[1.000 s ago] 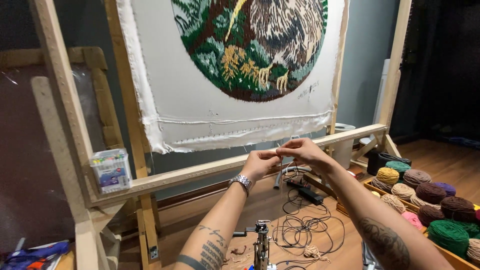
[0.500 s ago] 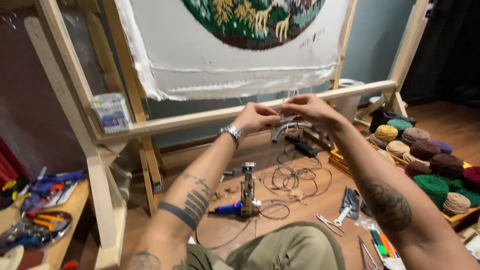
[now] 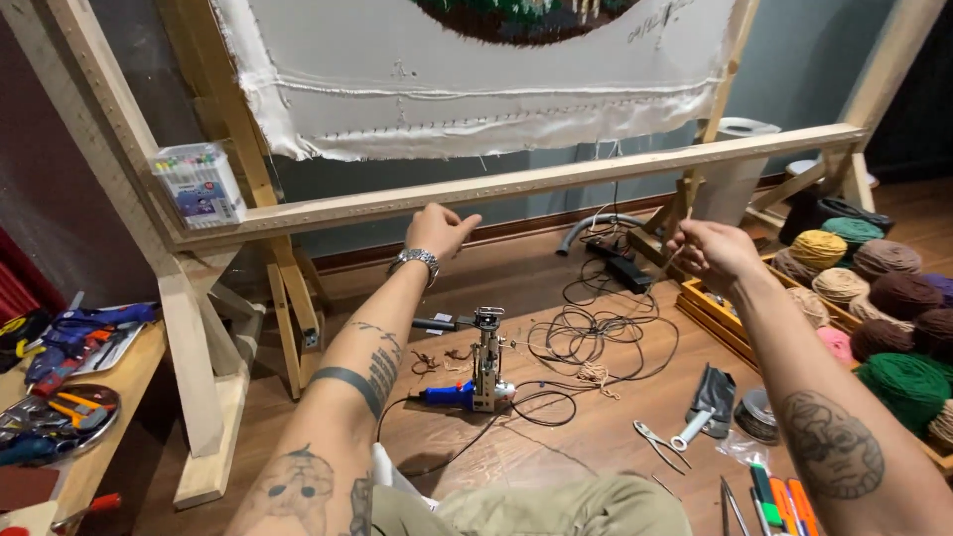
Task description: Assembling and adjusting a tufting gun using hand tools like wrenches and screwdrivers, followed by a brief test on a rug frame.
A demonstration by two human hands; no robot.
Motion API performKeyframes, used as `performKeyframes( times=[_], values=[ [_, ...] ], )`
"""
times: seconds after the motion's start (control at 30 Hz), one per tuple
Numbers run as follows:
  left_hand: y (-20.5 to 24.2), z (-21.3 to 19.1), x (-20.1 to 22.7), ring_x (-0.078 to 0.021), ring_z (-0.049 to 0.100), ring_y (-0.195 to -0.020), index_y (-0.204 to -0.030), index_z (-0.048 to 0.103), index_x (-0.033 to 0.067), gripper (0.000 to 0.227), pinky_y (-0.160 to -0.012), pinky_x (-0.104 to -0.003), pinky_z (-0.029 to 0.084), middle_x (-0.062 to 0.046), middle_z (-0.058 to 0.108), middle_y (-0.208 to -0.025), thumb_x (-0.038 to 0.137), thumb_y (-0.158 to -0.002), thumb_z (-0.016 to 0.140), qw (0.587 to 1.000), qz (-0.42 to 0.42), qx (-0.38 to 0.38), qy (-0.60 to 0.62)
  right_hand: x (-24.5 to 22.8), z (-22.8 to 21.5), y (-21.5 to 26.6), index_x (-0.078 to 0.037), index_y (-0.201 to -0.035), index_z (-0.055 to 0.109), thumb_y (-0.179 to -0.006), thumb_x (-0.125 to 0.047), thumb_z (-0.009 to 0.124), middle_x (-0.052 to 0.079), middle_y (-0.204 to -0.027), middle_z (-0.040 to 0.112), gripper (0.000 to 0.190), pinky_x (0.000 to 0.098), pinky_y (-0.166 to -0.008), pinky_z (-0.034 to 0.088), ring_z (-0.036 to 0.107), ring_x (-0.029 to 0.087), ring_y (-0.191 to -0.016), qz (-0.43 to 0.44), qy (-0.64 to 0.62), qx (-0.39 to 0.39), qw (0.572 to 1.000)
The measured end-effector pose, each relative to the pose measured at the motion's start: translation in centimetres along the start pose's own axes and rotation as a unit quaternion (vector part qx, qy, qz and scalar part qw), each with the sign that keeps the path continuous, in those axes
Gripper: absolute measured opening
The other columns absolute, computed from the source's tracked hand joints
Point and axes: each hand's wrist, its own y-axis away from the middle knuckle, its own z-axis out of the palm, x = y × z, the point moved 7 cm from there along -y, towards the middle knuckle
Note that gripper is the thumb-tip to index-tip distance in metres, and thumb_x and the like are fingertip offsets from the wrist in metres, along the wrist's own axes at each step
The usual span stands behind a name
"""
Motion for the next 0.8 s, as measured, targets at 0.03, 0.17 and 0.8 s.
performKeyframes(
  times=[0.03,0.17,0.8],
  values=[
    [-1.5,1.1,-1.8,-0.019,0.076,-0.07,-0.063,0.079,0.0298,0.038,-0.076,-0.032,0.06,0.004,0.068,-0.05,0.059,-0.086,0.071,1.0,-0.005,-0.002,-0.001,0.6,0.4,-0.1,-0.001,-0.133,0.056,-0.104,-0.021,0.067,0.005,-0.091,0.067,0.037,0.0333,-0.07,0.062,0.062,0.006,-0.064,0.004,0.002,-0.002,1.0],
    [-6.0,6.4,-6.8,-0.0287,0.074,-0.112,-0.095,0.085,0.0308,0.03,-0.097,-0.042,0.059,-0.001,0.081,-0.104,0.056,-0.082,0.074,0.99,-0.029,-0.113,-0.081,6.3,-0.5,-6.2,-0.002,-0.142,0.048,-0.103,-0.021,0.071,0.009,-0.095,0.067,0.05,0.0339,-0.064,0.061,0.068,0.012,-0.07,0.03,0.026,0.01,0.999],
    [-12.1,5.6,-14.5,-0.0261,0.068,-0.122,-0.113,0.081,0.0326,0.036,-0.105,-0.043,0.054,0.004,0.079,-0.118,0.051,-0.083,0.074,0.961,-0.009,-0.232,-0.151,15.3,2.7,-14.0,-0.001,-0.128,0.065,-0.098,-0.006,0.062,0.013,-0.103,0.072,0.03,0.0301,-0.07,0.064,0.073,0.013,-0.076,0.032,0.142,0.033,0.989]
  ],
)
